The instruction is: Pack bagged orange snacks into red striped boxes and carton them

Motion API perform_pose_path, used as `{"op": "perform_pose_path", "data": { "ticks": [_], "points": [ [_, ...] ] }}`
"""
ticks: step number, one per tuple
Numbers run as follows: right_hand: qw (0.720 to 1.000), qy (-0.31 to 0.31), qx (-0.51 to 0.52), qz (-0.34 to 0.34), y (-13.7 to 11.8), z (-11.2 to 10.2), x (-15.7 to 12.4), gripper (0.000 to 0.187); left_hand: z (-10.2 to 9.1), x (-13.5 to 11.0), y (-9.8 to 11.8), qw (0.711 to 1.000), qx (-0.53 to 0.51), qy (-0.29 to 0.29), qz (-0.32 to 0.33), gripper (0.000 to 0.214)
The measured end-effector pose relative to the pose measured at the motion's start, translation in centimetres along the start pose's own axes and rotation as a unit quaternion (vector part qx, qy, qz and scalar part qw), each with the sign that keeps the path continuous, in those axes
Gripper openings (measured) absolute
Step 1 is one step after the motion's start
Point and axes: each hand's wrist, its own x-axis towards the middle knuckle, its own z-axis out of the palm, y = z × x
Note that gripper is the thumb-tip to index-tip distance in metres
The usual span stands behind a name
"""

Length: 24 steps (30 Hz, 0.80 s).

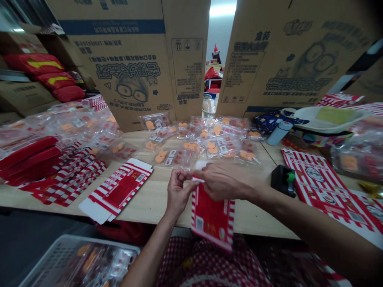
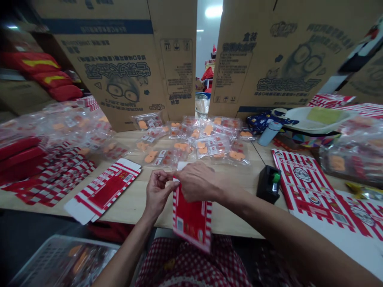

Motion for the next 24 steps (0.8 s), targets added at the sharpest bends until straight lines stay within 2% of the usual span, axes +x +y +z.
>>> {"op": "perform_pose_path", "data": {
  "ticks": [2, 3, 8, 10, 12, 15, 17, 18, 19, 21, 22, 24],
  "points": [
    [1.000, -0.015, 0.013, -0.007, 0.1, 1.9, 0.2, 0.028, 0.0, -0.8, -0.7, 0.999, 0.031, 0.007, 0.011, 0.043],
    [1.000, -0.001, 0.030, -0.008, 0.2, 3.3, 0.4, 0.029, -0.1, -1.3, -1.2, 0.999, 0.050, 0.013, 0.012, 0.038],
    [0.975, 0.142, 0.149, 0.080, 1.4, 10.4, 1.9, 0.026, 0.0, -4.7, -5.1, 0.972, 0.233, 0.015, 0.017, 0.025],
    [0.958, 0.182, 0.183, 0.122, 2.0, 12.1, 2.2, 0.026, -0.2, -5.8, -6.2, 0.961, 0.277, -0.002, 0.003, 0.026],
    [0.939, 0.218, 0.205, 0.171, 2.9, 13.0, 1.1, 0.029, -0.9, -6.5, -6.6, 0.957, 0.289, -0.020, -0.017, 0.027],
    [0.883, 0.305, 0.217, 0.285, 4.4, 13.6, -4.2, 0.033, -2.5, -7.1, -5.7, 0.949, 0.309, -0.041, -0.043, 0.027],
    [0.816, 0.387, 0.204, 0.378, 4.8, 14.4, -9.7, 0.031, -3.4, -7.2, -4.6, 0.943, 0.323, -0.050, -0.067, 0.027],
    [0.786, 0.405, 0.182, 0.432, 4.6, 15.1, -12.5, 0.030, -3.5, -7.2, -4.2, 0.940, 0.326, -0.059, -0.083, 0.027],
    [0.755, 0.399, 0.164, 0.494, 4.2, 16.1, -15.1, 0.032, -3.3, -7.1, -3.9, 0.938, 0.322, -0.071, -0.102, 0.028],
    [0.726, 0.310, 0.176, 0.588, 3.1, 18.4, -18.8, 0.038, -1.8, -6.6, -4.0, 0.940, 0.291, -0.108, -0.141, 0.030],
    [0.726, 0.276, 0.183, 0.603, 2.5, 19.6, -19.8, 0.039, -0.5, -6.2, -4.3, 0.942, 0.263, -0.131, -0.161, 0.030],
    [0.748, 0.253, 0.206, 0.578, 1.5, 21.5, -19.8, 0.037, 2.9, -5.6, -5.4, 0.943, 0.199, -0.183, -0.191, 0.031]
  ]
}}
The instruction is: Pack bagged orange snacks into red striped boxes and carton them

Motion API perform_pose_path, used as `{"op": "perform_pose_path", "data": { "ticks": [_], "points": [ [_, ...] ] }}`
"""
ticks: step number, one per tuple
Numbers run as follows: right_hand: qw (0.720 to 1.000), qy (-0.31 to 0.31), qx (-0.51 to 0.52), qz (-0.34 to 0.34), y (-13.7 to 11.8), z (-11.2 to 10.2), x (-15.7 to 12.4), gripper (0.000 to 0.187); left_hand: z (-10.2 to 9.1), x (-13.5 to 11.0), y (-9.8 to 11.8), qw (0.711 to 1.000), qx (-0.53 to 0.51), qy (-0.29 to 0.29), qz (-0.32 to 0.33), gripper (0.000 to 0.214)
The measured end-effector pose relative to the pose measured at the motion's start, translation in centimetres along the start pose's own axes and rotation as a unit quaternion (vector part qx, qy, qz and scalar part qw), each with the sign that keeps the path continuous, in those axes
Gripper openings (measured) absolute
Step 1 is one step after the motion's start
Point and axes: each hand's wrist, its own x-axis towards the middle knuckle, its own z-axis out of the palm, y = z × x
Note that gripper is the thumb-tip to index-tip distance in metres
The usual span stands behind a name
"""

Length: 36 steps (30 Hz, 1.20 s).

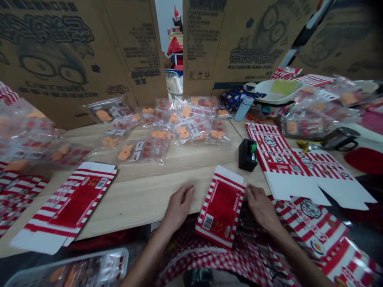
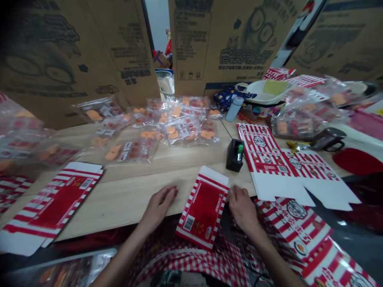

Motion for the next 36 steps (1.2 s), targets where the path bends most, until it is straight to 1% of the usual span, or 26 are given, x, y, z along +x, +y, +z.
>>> {"op": "perform_pose_path", "data": {
  "ticks": [1, 3, 4, 5, 6, 7, 8, 9, 11, 13, 15, 16, 17, 18, 19, 20, 21, 22, 24, 25, 26, 27, 29, 32, 36],
  "points": [
    [0.999, -0.009, 0.023, -0.026, -0.3, 0.9, -0.3, 0.036, 1.6, 0.9, 0.4, 0.999, -0.029, -0.034, -0.001, 0.031],
    [0.992, -0.025, 0.111, -0.060, -2.1, 2.3, -0.5, 0.033, 4.3, 2.3, 1.0, 0.992, -0.095, -0.080, -0.012, 0.033],
    [0.982, -0.040, 0.173, -0.061, -3.4, 2.7, -0.4, 0.033, 5.1, 2.6, 1.2, 0.987, -0.133, -0.089, -0.020, 0.035],
    [0.967, -0.057, 0.241, -0.055, -4.8, 2.8, -0.2, 0.034, 5.5, 2.8, 1.5, 0.982, -0.167, -0.086, -0.024, 0.037],
    [0.947, -0.074, 0.307, -0.051, -6.2, 2.7, 0.0, 0.037, 5.3, 2.7, 1.9, 0.978, -0.191, -0.076, -0.022, 0.038],
    [0.926, -0.086, 0.364, -0.051, -7.5, 2.4, 0.3, 0.039, 4.8, 2.5, 2.4, 0.978, -0.200, -0.064, -0.010, 0.039],
    [0.907, -0.095, 0.406, -0.062, -8.7, 2.0, 0.6, 0.039, 3.8, 2.2, 2.9, 0.980, -0.191, -0.052, 0.011, 0.040],
    [0.892, -0.102, 0.432, -0.084, -9.9, 1.4, 0.9, 0.038, 2.6, 1.9, 3.6, 0.983, -0.177, -0.040, 0.037, 0.041],
    [0.874, -0.122, 0.443, -0.154, -11.8, 0.4, 1.5, 0.034, -0.3, 1.1, 5.2, 0.984, -0.158, -0.009, 0.083, 0.041],
    [0.862, -0.142, 0.426, -0.236, -13.6, -0.4, 2.1, 0.038, -3.1, 0.5, 6.8, 0.981, -0.153, 0.028, 0.119, 0.038],
    [0.860, -0.141, 0.387, -0.300, -15.4, -1.1, 2.4, 0.055, -5.4, -0.1, 8.0, 0.976, -0.147, 0.060, 0.147, 0.034],
    [0.863, -0.123, 0.362, -0.330, -16.3, -1.4, 2.5, 0.064, -6.2, -0.3, 8.4, 0.975, -0.140, 0.070, 0.159, 0.033],
    [0.867, -0.091, 0.329, -0.364, -17.2, -1.8, 2.5, 0.070, -6.9, -0.5, 8.6, 0.974, -0.133, 0.078, 0.167, 0.034],
    [0.867, -0.047, 0.289, -0.403, -18.2, -2.2, 2.5, 0.075, -7.5, -0.6, 8.7, 0.974, -0.127, 0.082, 0.171, 0.035],
    [0.862, 0.004, 0.244, -0.445, -19.2, -2.7, 2.3, 0.077, -7.9, -0.7, 8.6, 0.975, -0.121, 0.082, 0.170, 0.036],
    [0.848, 0.049, 0.197, -0.489, -20.1, -3.1, 2.2, 0.078, -8.2, -0.7, 8.4, 0.976, -0.117, 0.081, 0.166, 0.036],
    [0.827, 0.078, 0.151, -0.536, -21.0, -3.4, 2.1, 0.078, -8.4, -0.7, 8.2, 0.977, -0.115, 0.080, 0.162, 0.035],
    [0.803, 0.082, 0.109, -0.580, -21.9, -3.7, 1.9, 0.075, -8.4, -0.8, 8.0, 0.978, -0.115, 0.078, 0.158, 0.035],
    [0.759, 0.043, 0.043, -0.648, -23.6, -3.9, 1.7, 0.063, -8.4, -0.9, 7.4, 0.978, -0.117, 0.079, 0.151, 0.039],
    [0.745, 0.017, 0.016, -0.667, -24.3, -3.9, 1.6, 0.057, -8.3, -1.0, 7.1, 0.978, -0.121, 0.083, 0.149, 0.043],
    [0.737, -0.004, -0.007, -0.676, -24.9, -3.7, 1.6, 0.051, -8.2, -1.2, 6.9, 0.976, -0.130, 0.087, 0.149, 0.047],
    [0.736, -0.016, -0.024, -0.677, -25.4, -3.4, 1.6, 0.047, -8.1, -1.3, 6.6, 0.974, -0.144, 0.088, 0.153, 0.050],
    [0.739, -0.023, -0.041, -0.672, -25.9, -2.9, 1.5, 0.045, -7.9, -1.5, 6.0, 0.967, -0.170, 0.088, 0.168, 0.053],
    [0.749, -0.019, -0.033, -0.661, -25.9, -2.2, 1.4, 0.045, -7.8, -1.7, 5.2, 0.964, -0.176, 0.085, 0.180, 0.049],
    [0.765, -0.014, -0.039, -0.643, -26.4, -1.7, 0.7, 0.040, -7.6, -1.6, 5.2, 0.957, -0.206, 0.086, 0.185, 0.046]
  ]
}}
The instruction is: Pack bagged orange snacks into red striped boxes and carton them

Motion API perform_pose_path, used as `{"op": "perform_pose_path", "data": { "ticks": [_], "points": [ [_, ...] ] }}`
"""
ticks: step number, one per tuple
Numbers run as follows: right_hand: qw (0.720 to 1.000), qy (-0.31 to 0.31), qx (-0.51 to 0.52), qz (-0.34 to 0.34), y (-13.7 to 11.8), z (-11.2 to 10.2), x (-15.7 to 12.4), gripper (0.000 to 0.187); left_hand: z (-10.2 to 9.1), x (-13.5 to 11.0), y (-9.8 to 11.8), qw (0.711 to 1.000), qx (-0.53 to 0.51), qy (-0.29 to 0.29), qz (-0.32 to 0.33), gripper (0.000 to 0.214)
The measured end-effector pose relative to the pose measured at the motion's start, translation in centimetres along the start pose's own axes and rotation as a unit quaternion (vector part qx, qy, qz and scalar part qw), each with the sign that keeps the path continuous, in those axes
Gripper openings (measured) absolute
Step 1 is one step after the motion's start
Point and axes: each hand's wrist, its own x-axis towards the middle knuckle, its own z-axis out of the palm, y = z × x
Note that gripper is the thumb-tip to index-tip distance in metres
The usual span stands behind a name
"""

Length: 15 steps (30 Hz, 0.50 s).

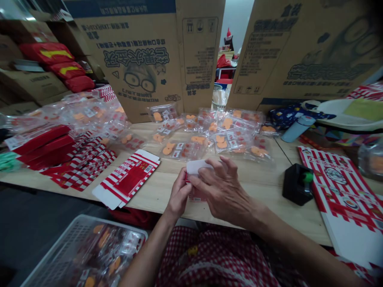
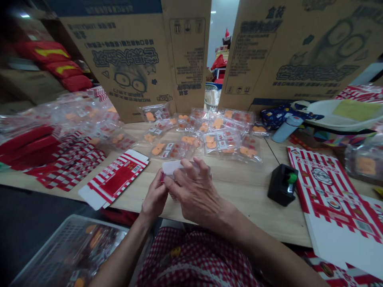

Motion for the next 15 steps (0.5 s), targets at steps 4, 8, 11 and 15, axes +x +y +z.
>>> {"op": "perform_pose_path", "data": {
  "ticks": [4, 8, 11, 15],
  "points": [
    [0.999, 0.002, -0.020, 0.027, -0.9, 0.4, 0.9, 0.040, 1.2, 0.4, 0.4, 0.997, 0.016, 0.076, 0.015, 0.039],
    [0.995, 0.074, -0.007, 0.063, -0.6, 0.6, -0.9, 0.044, 2.6, 0.7, 0.6, 0.990, 0.066, 0.122, 0.000, 0.025],
    [0.983, 0.122, -0.025, 0.134, 0.5, 0.6, -4.0, 0.048, 3.3, 0.6, 0.4, 0.986, 0.089, 0.139, -0.004, 0.020],
    [0.978, 0.113, -0.036, 0.174, 1.4, 0.6, -6.1, 0.039, 4.2, 0.6, 0.5, 0.979, 0.128, 0.156, 0.018, 0.013]
  ]
}}
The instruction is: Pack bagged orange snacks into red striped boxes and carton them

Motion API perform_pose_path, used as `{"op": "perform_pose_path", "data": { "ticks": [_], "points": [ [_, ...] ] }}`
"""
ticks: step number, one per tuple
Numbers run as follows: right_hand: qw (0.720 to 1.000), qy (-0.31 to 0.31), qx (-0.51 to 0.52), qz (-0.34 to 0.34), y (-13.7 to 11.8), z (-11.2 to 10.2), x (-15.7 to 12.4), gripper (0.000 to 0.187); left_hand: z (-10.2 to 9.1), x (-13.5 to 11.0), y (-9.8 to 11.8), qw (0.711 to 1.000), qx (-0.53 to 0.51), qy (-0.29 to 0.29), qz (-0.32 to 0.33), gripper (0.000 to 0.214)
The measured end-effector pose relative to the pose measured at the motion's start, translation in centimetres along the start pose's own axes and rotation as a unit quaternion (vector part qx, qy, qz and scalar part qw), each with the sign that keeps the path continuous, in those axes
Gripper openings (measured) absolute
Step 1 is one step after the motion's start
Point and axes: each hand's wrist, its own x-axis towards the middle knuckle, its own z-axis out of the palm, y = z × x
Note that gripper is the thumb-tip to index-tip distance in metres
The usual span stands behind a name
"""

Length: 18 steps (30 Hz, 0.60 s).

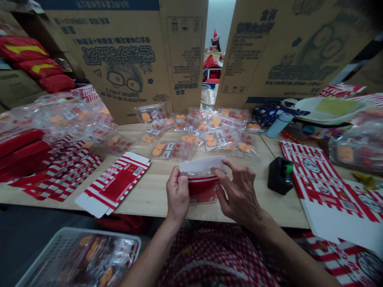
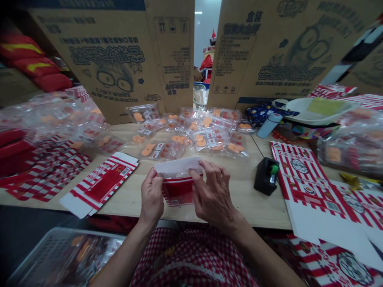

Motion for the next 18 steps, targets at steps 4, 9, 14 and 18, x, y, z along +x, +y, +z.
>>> {"op": "perform_pose_path", "data": {
  "ticks": [4, 9, 14, 18],
  "points": [
    [0.998, 0.017, 0.044, 0.037, 0.2, 0.3, 0.6, 0.022, 0.8, -0.1, 0.5, 0.998, 0.049, 0.025, 0.028, 0.013],
    [0.954, 0.112, 0.254, 0.117, 1.0, 1.6, -0.9, 0.047, 1.4, -0.3, 0.1, 0.993, 0.022, 0.094, 0.061, 0.011],
    [0.922, 0.125, 0.329, 0.161, 0.9, 3.2, -2.3, 0.050, 1.8, -0.4, -0.8, 0.983, 0.014, 0.134, 0.126, 0.017],
    [0.950, 0.108, 0.287, 0.058, 1.6, 3.1, -1.4, 0.037, 1.6, 0.1, -1.4, 0.980, 0.042, 0.117, 0.158, 0.008]
  ]
}}
